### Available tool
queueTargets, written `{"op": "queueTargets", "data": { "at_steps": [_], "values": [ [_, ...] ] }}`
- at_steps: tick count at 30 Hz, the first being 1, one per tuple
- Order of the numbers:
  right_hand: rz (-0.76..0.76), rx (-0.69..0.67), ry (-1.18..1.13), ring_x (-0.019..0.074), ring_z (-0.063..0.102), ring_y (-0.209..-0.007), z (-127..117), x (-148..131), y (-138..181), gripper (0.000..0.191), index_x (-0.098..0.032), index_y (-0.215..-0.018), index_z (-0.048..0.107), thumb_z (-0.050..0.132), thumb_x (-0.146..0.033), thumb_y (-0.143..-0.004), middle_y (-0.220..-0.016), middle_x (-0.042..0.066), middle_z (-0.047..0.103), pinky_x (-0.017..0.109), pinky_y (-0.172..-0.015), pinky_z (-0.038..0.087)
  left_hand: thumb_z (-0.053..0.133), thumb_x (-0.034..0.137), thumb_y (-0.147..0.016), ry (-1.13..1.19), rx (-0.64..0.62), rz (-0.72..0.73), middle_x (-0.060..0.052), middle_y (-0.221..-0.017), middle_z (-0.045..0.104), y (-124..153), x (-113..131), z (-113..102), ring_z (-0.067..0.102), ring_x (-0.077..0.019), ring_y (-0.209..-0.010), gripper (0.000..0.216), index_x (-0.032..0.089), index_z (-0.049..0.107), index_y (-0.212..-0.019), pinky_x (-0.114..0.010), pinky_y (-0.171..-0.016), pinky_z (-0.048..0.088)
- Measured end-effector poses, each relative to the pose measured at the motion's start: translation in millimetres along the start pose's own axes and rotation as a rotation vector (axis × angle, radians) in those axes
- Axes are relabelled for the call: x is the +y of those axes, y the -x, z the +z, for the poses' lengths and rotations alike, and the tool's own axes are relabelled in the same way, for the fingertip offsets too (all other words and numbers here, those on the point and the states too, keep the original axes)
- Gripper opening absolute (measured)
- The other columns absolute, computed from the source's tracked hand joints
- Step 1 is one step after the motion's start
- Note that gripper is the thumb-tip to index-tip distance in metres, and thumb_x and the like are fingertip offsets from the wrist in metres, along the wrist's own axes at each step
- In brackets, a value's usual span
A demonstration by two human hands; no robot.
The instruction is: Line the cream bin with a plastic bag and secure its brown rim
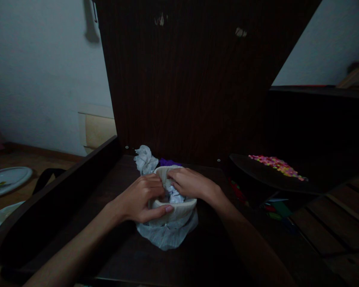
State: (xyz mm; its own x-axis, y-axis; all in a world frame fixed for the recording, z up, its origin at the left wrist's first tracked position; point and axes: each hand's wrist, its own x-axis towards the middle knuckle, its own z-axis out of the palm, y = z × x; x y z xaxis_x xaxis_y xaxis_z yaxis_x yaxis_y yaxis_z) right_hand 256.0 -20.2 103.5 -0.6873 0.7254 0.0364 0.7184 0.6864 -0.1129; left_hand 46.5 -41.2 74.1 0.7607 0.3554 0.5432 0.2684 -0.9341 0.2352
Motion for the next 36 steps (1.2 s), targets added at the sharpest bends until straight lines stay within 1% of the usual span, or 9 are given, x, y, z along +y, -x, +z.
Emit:
{"op": "queueTargets", "data": {
  "at_steps": [6,10,15,19,21,26,31,34,36],
  "values": [
    [0.029,-0.036,0.099,0.0277,0.072,-0.093,6,-4,-5,0.025,-0.013,-0.105,0.070,0.046,-0.018,-0.097,-0.103,0.015,0.076,0.036,-0.077,0.052,0.048,0.042,-0.097,-0.060,0.006,0.041,-0.003,-0.060,0.058,0,3,4,0.056,-0.0187,-0.062,0.041,0.020,0.053,-0.063,-0.035,-0.070,0.047],
    [-0.026,-0.045,0.060,0.0237,0.071,-0.084,-5,-2,1,0.024,-0.015,-0.099,0.071,0.048,-0.015,-0.096,-0.096,0.012,0.076,0.032,-0.070,0.048,0.049,0.040,-0.097,-0.112,-0.005,0.047,-0.003,-0.060,0.058,-1,8,3,0.057,-0.0189,-0.063,0.040,0.020,0.053,-0.063,-0.035,-0.070,0.047],
    [-0.054,0.123,-0.110,0.0180,0.067,-0.083,-24,9,15,0.020,-0.017,-0.096,0.071,0.051,-0.014,-0.096,-0.093,0.006,0.074,0.029,-0.076,0.046,0.050,0.042,-0.100,-0.190,-0.015,0.051,-0.005,-0.069,0.063,-4,18,3,0.059,-0.0190,-0.067,0.038,0.018,0.059,-0.071,-0.033,-0.068,0.047],
    [0.013,0.277,-0.094,0.0235,0.064,-0.105,-21,23,22,0.022,-0.014,-0.114,0.067,0.055,-0.019,-0.096,-0.110,0.011,0.071,0.037,-0.093,0.049,0.048,0.045,-0.103,-0.291,-0.071,0.051,-0.004,-0.066,0.062,-4,20,8,0.059,-0.0182,-0.062,0.043,0.018,0.060,-0.073,-0.031,-0.063,0.045],
    [0.020,0.285,-0.159,0.0264,0.061,-0.118,-14,31,24,0.033,-0.014,-0.126,0.062,0.061,-0.028,-0.095,-0.123,0.014,0.067,0.043,-0.103,0.047,0.049,0.045,-0.104,-0.321,-0.111,0.038,-0.004,-0.064,0.062,-3,18,10,0.060,-0.0179,-0.060,0.043,0.018,0.060,-0.072,-0.030,-0.062,0.044],
    [-0.032,0.145,-0.667,0.0298,0.044,-0.145,7,53,29,0.095,-0.016,-0.153,0.037,0.076,-0.061,-0.079,-0.159,0.020,0.042,0.048,-0.120,0.035,0.051,0.042,-0.104,-0.355,-0.149,0.034,-0.004,-0.062,0.063,-1,14,15,0.062,-0.0191,-0.059,0.041,0.017,0.061,-0.073,-0.031,-0.063,0.045],
    [-0.087,0.004,-1.085,0.0317,0.031,-0.153,33,67,38,0.132,-0.018,-0.163,0.008,0.077,-0.076,-0.067,-0.168,0.023,0.023,0.050,-0.123,0.028,0.050,0.042,-0.105,-0.327,-0.155,0.031,-0.004,-0.064,0.064,-1,13,16,0.062,-0.0195,-0.062,0.042,0.017,0.062,-0.074,-0.033,-0.068,0.049],
    [-0.073,0.000,-1.120,0.0333,0.022,-0.156,45,69,44,0.151,-0.019,-0.164,-0.002,0.084,-0.077,-0.054,-0.170,0.024,0.012,0.053,-0.125,0.022,0.054,0.044,-0.103,-0.268,-0.111,0.032,-0.005,-0.071,0.067,0,14,13,0.066,-0.0207,-0.073,0.038,0.016,0.063,-0.079,-0.038,-0.084,0.053],
    [-0.045,0.026,-1.070,0.0328,0.018,-0.158,48,68,48,0.156,-0.020,-0.164,-0.005,0.088,-0.074,-0.050,-0.170,0.024,0.010,0.053,-0.126,0.017,0.061,0.049,-0.098,-0.207,-0.022,0.020,-0.009,-0.089,0.071,2,15,8,0.068,-0.0255,-0.093,0.033,0.016,0.066,-0.096,-0.050,-0.105,0.047]
  ]
}}
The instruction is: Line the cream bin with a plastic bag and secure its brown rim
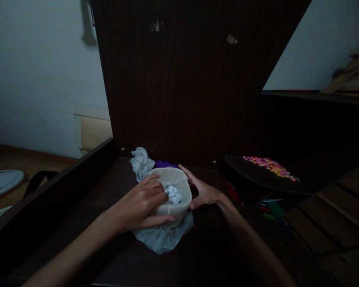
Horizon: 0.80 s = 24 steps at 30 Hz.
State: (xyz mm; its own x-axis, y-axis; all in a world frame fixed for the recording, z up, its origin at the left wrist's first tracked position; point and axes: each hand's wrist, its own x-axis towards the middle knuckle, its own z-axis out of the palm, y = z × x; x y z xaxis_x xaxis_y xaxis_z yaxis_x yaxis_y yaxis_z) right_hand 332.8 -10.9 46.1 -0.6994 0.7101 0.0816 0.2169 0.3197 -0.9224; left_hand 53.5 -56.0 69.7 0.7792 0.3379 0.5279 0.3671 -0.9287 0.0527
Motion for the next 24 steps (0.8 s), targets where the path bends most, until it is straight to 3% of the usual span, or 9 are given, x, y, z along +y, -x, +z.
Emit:
{"op": "queueTargets", "data": {
  "at_steps": [3,6,10,15,17,19,21,24],
  "values": [
    [-0.040,0.074,0.093,0.0317,0.013,-0.159,1,-7,4,0.154,-0.021,-0.165,-0.001,0.089,-0.071,-0.051,-0.171,0.022,0.006,0.052,-0.127,0.014,0.071,0.054,-0.088,0.057,0.116,-0.109,-0.017,-0.129,0.065,7,-2,-4,0.056,-0.0348,-0.128,0.061,0.017,0.052,-0.132,-0.064,-0.120,0.029],
    [-0.068,0.112,0.209,0.0324,0.012,-0.159,0,-20,4,0.151,-0.020,-0.165,0.006,0.090,-0.070,-0.050,-0.172,0.020,0.006,0.052,-0.128,0.013,0.077,0.059,-0.081,0.114,0.127,-0.241,-0.021,-0.157,0.041,14,-8,-1,0.037,-0.0401,-0.147,0.094,0.020,0.031,-0.151,-0.066,-0.121,0.027],
    [-0.013,0.103,0.362,0.0340,0.012,-0.159,4,-27,-1,0.154,-0.021,-0.165,0.004,0.093,-0.065,-0.048,-0.172,0.019,0.007,0.054,-0.128,0.010,0.081,0.060,-0.076,0.245,0.072,-0.335,-0.022,-0.165,0.025,18,-16,11,0.028,-0.0409,-0.152,0.113,0.022,0.014,-0.159,-0.065,-0.122,0.028],
    [0.035,0.162,0.355,0.0344,0.006,-0.159,14,-14,7,0.168,-0.021,-0.164,-0.011,0.096,-0.061,-0.041,-0.172,0.020,-0.002,0.052,-0.128,0.010,0.086,0.063,-0.069,0.395,0.040,-0.478,-0.024,-0.169,0.010,35,-15,22,0.020,-0.0426,-0.155,0.137,0.025,-0.007,-0.163,-0.065,-0.123,0.026],
    [0.064,0.169,0.374,0.0349,0.010,-0.159,19,-7,14,0.168,-0.020,-0.164,-0.010,0.098,-0.058,-0.040,-0.171,0.022,0.003,0.051,-0.128,0.012,0.087,0.066,-0.064,0.388,0.008,-0.523,-0.025,-0.170,-0.001,49,-12,29,0.012,-0.0443,-0.156,0.149,0.025,-0.019,-0.161,-0.066,-0.123,0.024],
    [0.088,0.150,0.400,0.0357,0.017,-0.157,23,-2,20,0.163,-0.019,-0.165,-0.002,0.098,-0.057,-0.042,-0.170,0.022,0.013,0.050,-0.127,0.017,0.087,0.067,-0.064,0.353,-0.069,-0.574,-0.027,-0.169,-0.002,65,-10,38,0.012,-0.0451,-0.156,0.153,0.024,-0.024,-0.159,-0.067,-0.121,0.028],
    [0.135,0.111,0.438,0.0369,0.025,-0.154,26,2,23,0.153,-0.017,-0.165,0.012,0.097,-0.057,-0.043,-0.168,0.021,0.024,0.051,-0.126,0.022,0.085,0.062,-0.069,0.305,-0.163,-0.615,-0.028,-0.168,0.014,80,-10,48,0.021,-0.0444,-0.154,0.142,0.021,-0.014,-0.162,-0.067,-0.119,0.031],
    [0.234,0.029,0.567,0.0381,0.033,-0.150,31,6,25,0.121,-0.017,-0.157,0.040,0.094,-0.053,-0.055,-0.162,0.019,0.038,0.052,-0.124,0.027,0.078,0.053,-0.080,0.229,-0.277,-0.599,-0.023,-0.152,0.050,93,-14,57,0.045,-0.0423,-0.144,0.094,0.019,0.032,-0.155,-0.065,-0.117,0.037]
  ]
}}
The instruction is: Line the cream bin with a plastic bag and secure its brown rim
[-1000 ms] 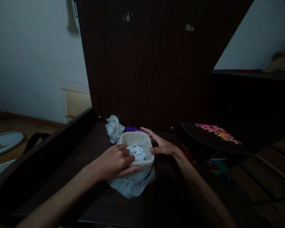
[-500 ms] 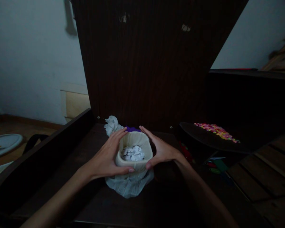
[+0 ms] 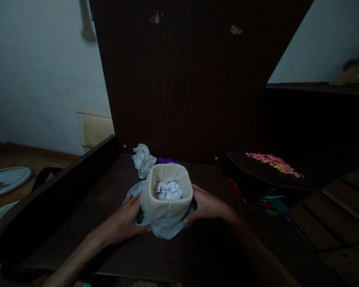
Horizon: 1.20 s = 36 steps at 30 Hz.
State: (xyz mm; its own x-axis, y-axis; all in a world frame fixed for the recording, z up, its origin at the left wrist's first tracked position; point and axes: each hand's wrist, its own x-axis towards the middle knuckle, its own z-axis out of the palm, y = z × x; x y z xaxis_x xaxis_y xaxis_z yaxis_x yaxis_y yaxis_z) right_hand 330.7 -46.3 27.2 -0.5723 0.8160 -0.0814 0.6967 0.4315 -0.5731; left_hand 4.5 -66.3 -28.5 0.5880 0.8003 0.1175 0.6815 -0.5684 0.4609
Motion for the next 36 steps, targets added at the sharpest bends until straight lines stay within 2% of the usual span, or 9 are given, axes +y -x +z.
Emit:
{"op": "queueTargets", "data": {
  "at_steps": [2,4,7,9,13,16,22,30,36],
  "values": [
    [0.034,-0.020,0.121,0.0381,0.037,-0.148,4,2,0,0.094,-0.016,-0.148,0.053,0.089,-0.047,-0.067,-0.157,0.019,0.046,0.053,-0.124,0.026,0.070,0.044,-0.087,-0.042,0.020,0.037,-0.016,-0.137,0.065,2,-4,0,0.059,-0.0377,-0.132,0.055,0.021,0.057,-0.135,-0.057,-0.115,0.043],
    [0.061,0.012,0.213,0.0375,0.044,-0.142,8,4,0,0.072,-0.014,-0.139,0.061,0.084,-0.041,-0.076,-0.148,0.021,0.054,0.053,-0.121,0.029,0.061,0.032,-0.092,-0.053,0.074,0.073,-0.011,-0.121,0.073,2,-5,-5,0.068,-0.0308,-0.117,0.026,0.022,0.067,-0.115,-0.046,-0.106,0.053],
    [0.068,0.080,0.290,0.0328,0.055,-0.125,13,7,1,0.039,-0.015,-0.121,0.071,0.074,-0.030,-0.085,-0.130,0.018,0.065,0.048,-0.110,0.040,0.053,0.021,-0.090,-0.041,0.159,0.104,-0.007,-0.102,0.076,3,-5,-13,0.072,-0.0254,-0.099,0.019,0.022,0.070,-0.099,-0.035,-0.088,0.058],
    [0.060,0.101,0.309,0.0292,0.058,-0.118,15,8,3,0.023,-0.016,-0.109,0.073,0.067,-0.019,-0.087,-0.121,0.014,0.068,0.045,-0.105,0.041,0.052,0.022,-0.090,-0.042,0.209,0.100,-0.007,-0.096,0.076,4,-5,-17,0.071,-0.0255,-0.094,0.019,0.022,0.070,-0.096,-0.036,-0.087,0.057],
    [0.093,0.118,0.278,0.0263,0.062,-0.112,14,6,8,0.019,-0.015,-0.102,0.072,0.057,-0.016,-0.091,-0.114,0.013,0.071,0.041,-0.102,0.042,0.052,0.032,-0.089,-0.098,0.256,-0.052,-0.010,-0.103,0.076,5,-8,-22,0.070,-0.0299,-0.095,0.024,0.023,0.072,-0.096,-0.046,-0.097,0.053],
    [0.121,0.113,0.238,0.0255,0.065,-0.107,13,-1,14,0.022,-0.017,-0.107,0.072,0.058,-0.021,-0.091,-0.115,0.012,0.072,0.037,-0.096,0.047,0.052,0.035,-0.086,-0.045,0.280,-0.155,-0.013,-0.108,0.075,5,-6,-25,0.071,-0.0320,-0.098,0.028,0.022,0.073,-0.099,-0.043,-0.092,0.056],
    [0.202,0.022,0.302,0.0357,0.058,-0.127,25,-13,22,0.053,-0.017,-0.129,0.068,0.074,-0.044,-0.084,-0.136,0.017,0.065,0.046,-0.105,0.044,0.054,0.034,-0.082,0.134,0.344,-0.153,-0.011,-0.102,0.078,1,2,-27,0.074,-0.0299,-0.089,0.029,0.021,0.072,-0.101,-0.036,-0.086,0.058],
    [0.176,0.038,0.375,0.0282,0.066,-0.112,43,-1,27,0.018,-0.021,-0.100,0.077,0.065,-0.034,-0.094,-0.118,0.010,0.070,0.041,-0.094,0.049,0.063,0.043,-0.082,0.232,0.321,-0.157,-0.009,-0.105,0.079,5,5,-27,0.076,-0.0278,-0.093,0.042,0.020,0.070,-0.116,-0.033,-0.084,0.059],
    [-0.096,0.278,0.371,0.0184,0.068,-0.080,34,12,45,0.010,-0.019,-0.089,0.066,0.059,-0.016,-0.095,-0.094,0.005,0.070,0.030,-0.071,0.052,0.065,0.053,-0.084,0.114,0.359,-0.206,0.001,-0.069,0.070,18,9,-31,0.068,-0.0193,-0.059,0.040,0.021,0.075,-0.105,-0.025,-0.059,0.051]
  ]
}}
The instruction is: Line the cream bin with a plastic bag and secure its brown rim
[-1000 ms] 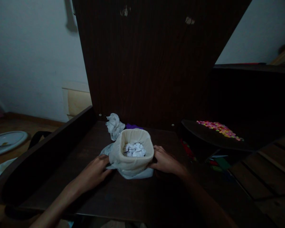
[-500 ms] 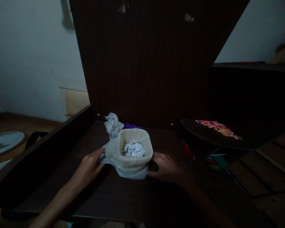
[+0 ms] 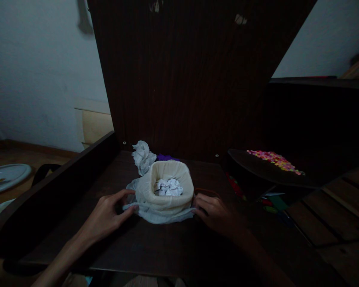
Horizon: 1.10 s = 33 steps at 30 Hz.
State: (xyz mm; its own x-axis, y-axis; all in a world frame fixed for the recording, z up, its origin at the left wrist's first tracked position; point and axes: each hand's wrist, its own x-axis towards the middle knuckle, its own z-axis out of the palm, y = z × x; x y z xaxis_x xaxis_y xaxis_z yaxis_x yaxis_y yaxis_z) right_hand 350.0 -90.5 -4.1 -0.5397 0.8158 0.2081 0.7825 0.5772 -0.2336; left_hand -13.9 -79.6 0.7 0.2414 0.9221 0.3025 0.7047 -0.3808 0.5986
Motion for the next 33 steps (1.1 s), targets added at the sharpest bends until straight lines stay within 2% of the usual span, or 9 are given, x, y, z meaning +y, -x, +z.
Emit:
{"op": "queueTargets", "data": {
  "at_steps": [4,8,14,19,23,25,28,30,33],
  "values": [
    [-0.173,0.348,-0.071,0.0151,0.070,-0.086,2,7,14,0.019,-0.021,-0.098,0.059,0.047,-0.006,-0.096,-0.100,0.006,0.072,0.026,-0.076,0.054,0.069,0.059,-0.082,-0.002,0.038,0.003,0.004,-0.059,0.063,14,-7,2,0.061,-0.0153,-0.048,0.043,0.021,0.077,-0.101,-0.022,-0.049,0.044],
    [-0.239,0.496,-0.007,0.0156,0.069,-0.094,5,3,25,0.022,-0.022,-0.092,0.056,0.048,-0.002,-0.093,-0.106,0.007,0.072,0.027,-0.079,0.054,0.061,0.056,-0.092,0.055,0.025,0.074,0.001,-0.071,0.072,24,-15,9,0.067,-0.0153,-0.057,0.037,0.024,0.079,-0.093,-0.022,-0.056,0.050],
    [-0.138,0.280,-0.010,0.0272,0.061,-0.097,-4,-14,26,0.018,-0.020,-0.085,0.058,0.057,-0.005,-0.074,-0.094,0.007,0.070,0.043,-0.082,0.050,0.074,0.055,-0.084,-0.199,0.061,0.275,-0.006,-0.090,0.075,26,-10,20,0.069,-0.0259,-0.086,0.031,0.026,0.080,-0.095,-0.034,-0.075,0.053],
    [0.007,0.183,-0.004,0.0293,0.060,-0.099,7,-21,15,0.011,-0.018,-0.088,0.066,0.061,-0.015,-0.079,-0.103,0.011,0.069,0.048,-0.086,0.049,0.079,0.056,-0.079,-0.281,0.022,0.257,-0.006,-0.088,0.074,28,6,36,0.063,-0.0309,-0.091,0.036,0.023,0.075,-0.090,-0.045,-0.083,0.049],
    [0.131,-0.046,0.055,0.0436,0.048,-0.132,20,-20,10,0.044,-0.018,-0.116,0.072,0.074,-0.046,-0.083,-0.133,0.019,0.062,0.063,-0.108,0.039,0.081,0.057,-0.076,-0.252,-0.092,0.237,-0.007,-0.089,0.073,29,11,41,0.064,-0.0310,-0.092,0.037,0.021,0.074,-0.084,-0.044,-0.084,0.051],
    [0.151,-0.154,0.043,0.0441,0.044,-0.138,23,-20,8,0.048,-0.020,-0.118,0.073,0.075,-0.052,-0.083,-0.137,0.019,0.060,0.063,-0.113,0.036,0.081,0.057,-0.075,-0.218,-0.146,0.247,-0.007,-0.092,0.072,28,11,41,0.065,-0.0301,-0.091,0.038,0.021,0.075,-0.087,-0.042,-0.083,0.053],
    [0.150,-0.191,0.023,0.0381,0.049,-0.135,26,-20,6,0.025,-0.023,-0.111,0.074,0.070,-0.035,-0.090,-0.129,0.015,0.064,0.058,-0.112,0.039,0.083,0.056,-0.074,-0.165,-0.216,0.270,-0.008,-0.097,0.071,28,8,39,0.067,-0.0293,-0.093,0.042,0.021,0.074,-0.093,-0.038,-0.082,0.054],
    [0.135,-0.156,0.001,0.0329,0.055,-0.126,28,-20,6,0.012,-0.022,-0.099,0.074,0.065,-0.020,-0.091,-0.121,0.013,0.066,0.051,-0.107,0.045,0.078,0.046,-0.082,-0.131,-0.266,0.287,-0.007,-0.097,0.071,28,7,38,0.067,-0.0271,-0.093,0.027,0.022,0.071,-0.091,-0.034,-0.081,0.053],
    [0.101,-0.044,-0.072,0.0253,0.062,-0.105,30,-19,8,0.019,-0.020,-0.084,0.068,0.055,-0.010,-0.092,-0.106,0.010,0.067,0.041,-0.093,0.053,0.057,0.027,-0.095,-0.071,-0.283,0.316,-0.005,-0.088,0.070,29,3,38,0.068,-0.0219,-0.085,0.017,0.022,0.066,-0.082,-0.028,-0.075,0.052]
  ]
}}
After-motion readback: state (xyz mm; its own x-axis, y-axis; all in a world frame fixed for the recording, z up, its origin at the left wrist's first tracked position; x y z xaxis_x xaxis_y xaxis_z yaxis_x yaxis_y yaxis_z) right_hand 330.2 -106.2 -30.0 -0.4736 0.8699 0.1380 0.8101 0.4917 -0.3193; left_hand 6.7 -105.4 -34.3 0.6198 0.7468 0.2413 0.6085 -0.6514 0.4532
